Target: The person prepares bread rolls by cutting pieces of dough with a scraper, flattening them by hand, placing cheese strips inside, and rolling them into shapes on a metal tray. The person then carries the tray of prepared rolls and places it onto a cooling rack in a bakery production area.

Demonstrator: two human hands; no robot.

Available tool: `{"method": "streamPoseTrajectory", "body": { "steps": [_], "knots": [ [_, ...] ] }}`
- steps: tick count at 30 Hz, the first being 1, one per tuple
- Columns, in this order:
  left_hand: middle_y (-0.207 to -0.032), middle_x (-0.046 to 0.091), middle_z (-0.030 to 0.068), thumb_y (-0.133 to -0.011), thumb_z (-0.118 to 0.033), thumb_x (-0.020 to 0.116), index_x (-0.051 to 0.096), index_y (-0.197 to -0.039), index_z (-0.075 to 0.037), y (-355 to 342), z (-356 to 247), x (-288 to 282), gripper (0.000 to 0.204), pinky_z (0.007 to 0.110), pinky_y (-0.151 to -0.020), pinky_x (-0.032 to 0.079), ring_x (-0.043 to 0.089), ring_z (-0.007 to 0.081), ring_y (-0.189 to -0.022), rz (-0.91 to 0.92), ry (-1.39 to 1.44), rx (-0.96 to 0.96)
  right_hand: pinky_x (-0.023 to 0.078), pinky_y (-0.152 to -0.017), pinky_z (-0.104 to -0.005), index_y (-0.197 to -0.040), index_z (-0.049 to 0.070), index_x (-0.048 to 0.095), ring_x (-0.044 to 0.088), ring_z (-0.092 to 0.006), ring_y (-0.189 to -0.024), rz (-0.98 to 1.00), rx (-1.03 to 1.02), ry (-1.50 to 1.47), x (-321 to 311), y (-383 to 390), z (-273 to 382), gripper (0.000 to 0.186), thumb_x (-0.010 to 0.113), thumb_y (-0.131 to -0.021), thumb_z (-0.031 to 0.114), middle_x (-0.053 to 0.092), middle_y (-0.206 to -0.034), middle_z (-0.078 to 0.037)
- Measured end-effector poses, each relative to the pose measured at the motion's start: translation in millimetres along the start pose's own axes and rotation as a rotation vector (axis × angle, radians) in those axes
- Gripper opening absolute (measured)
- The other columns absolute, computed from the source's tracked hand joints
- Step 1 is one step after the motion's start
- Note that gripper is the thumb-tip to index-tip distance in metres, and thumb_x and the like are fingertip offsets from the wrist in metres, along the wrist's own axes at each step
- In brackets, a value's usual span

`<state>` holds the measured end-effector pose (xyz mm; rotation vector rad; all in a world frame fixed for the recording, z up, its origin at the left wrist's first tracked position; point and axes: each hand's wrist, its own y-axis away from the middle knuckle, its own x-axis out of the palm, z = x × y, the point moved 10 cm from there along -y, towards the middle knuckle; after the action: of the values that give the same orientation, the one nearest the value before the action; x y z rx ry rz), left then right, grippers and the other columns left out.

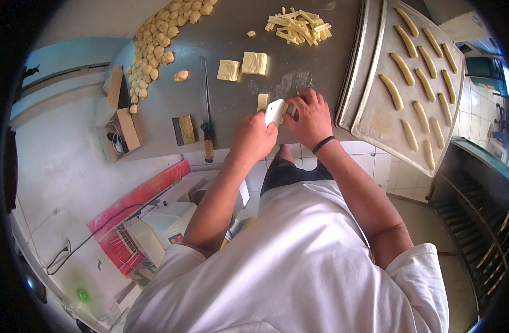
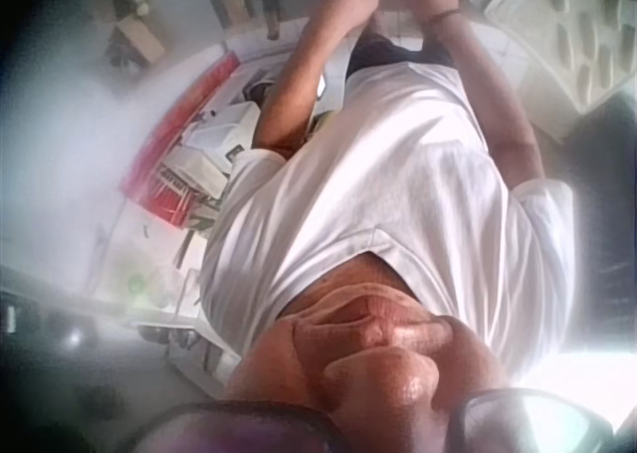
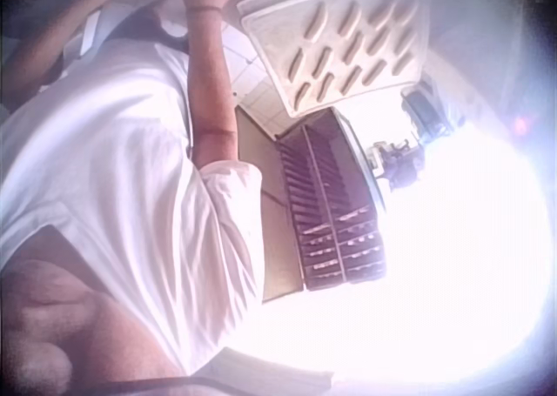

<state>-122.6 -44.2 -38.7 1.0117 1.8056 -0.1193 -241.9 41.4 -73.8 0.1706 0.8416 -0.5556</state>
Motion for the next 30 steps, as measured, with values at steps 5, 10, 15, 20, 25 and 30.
{"method": "streamPoseTrajectory", "body": {
  "steps": [5, 10, 15, 20, 25, 30],
  "knots": [
    [-0.09, 0.072, 0.0272, -0.089, -0.018, 0.066, 0.07, -0.096, 0.004, -10, 26, -9, 0.024, 0.053, -0.079, 0.057, 0.07, 0.0475, -0.088, -0.027, 0.105, -0.074, 0.052, -0.096, -0.0467, -0.12, 0.01, 0.068, 0.061, -0.0356, -0.108, -0.076, -0.014, -0.096, -13, 8, 0, 0.039, 0.077, -0.083, 0.017, 0.062, -0.115, -0.015],
    [-0.092, 0.074, 0.0271, -0.088, -0.021, 0.07, 0.072, -0.106, 0.005, -12, 55, 15, 0.032, 0.05, -0.081, 0.058, 0.074, 0.044, -0.089, 0.112, 0.12, -0.116, 0.057, -0.094, -0.0408, -0.129, 0.004, 0.061, 0.069, -0.0322, -0.105, 0.094, 0.334, -0.442, -3, 39, -18, 0.044, 0.072, -0.087, 0.009, 0.068, -0.118, -0.018],
    [-0.096, 0.078, 0.0114, -0.091, -0.021, 0.07, 0.074, -0.115, 0.001, 1, 50, 90, 0.032, 0.04, -0.077, 0.059, 0.077, 0.0237, -0.086, 0.212, 0.815, -0.233, 0.057, -0.096, -0.0365, -0.135, 0.0, 0.056, 0.072, -0.0279, -0.111, 0.105, 0.5, -0.633, 1, 35, -23, 0.048, 0.072, -0.09, 0.007, 0.072, -0.121, -0.019],
    [-0.099, 0.077, 0.0089, -0.092, -0.02, 0.07, 0.074, -0.116, -0.001, -13, 13, 50, 0.03, 0.035, -0.079, 0.058, 0.074, 0.0187, -0.088, 0.064, 0.99, -0.119, 0.057, -0.083, -0.0312, -0.133, -0.003, 0.056, 0.07, -0.0188, -0.091, 0.061, 0.501, -0.815, 2, -20, -68, 0.047, 0.072, -0.09, 0.005, 0.072, -0.103, -0.008],
    [-0.096, 0.078, 0.0102, -0.093, -0.026, 0.069, 0.074, -0.114, 0.001, 1, 44, -9, 0.034, 0.036, -0.079, 0.058, 0.074, 0.0183, -0.086, -0.059, 0.913, -0.27, 0.052, -0.077, -0.0282, -0.119, 0.006, 0.072, 0.066, -0.0101, -0.088, -0.042, 0.176, -0.602, -46, -140, -55, 0.026, 0.072, -0.096, 0.016, 0.074, -0.102, -0.003],
    [-0.088, 0.076, 0.0179, -0.093, -0.031, 0.065, 0.072, -0.103, 0.003, 32, 71, -11, 0.036, 0.043, -0.076, 0.057, 0.075, 0.0238, -0.082, -0.145, 0.832, -0.244, 0.047, -0.11, -0.0441, -0.148, 0.005, 0.056, 0.061, -0.031, -0.13, -0.052, -0.262, 0.093, -87, -214, -34, 0.062, 0.076, -0.096, 0.032, 0.063, -0.144, -0.018]
  ]
}}
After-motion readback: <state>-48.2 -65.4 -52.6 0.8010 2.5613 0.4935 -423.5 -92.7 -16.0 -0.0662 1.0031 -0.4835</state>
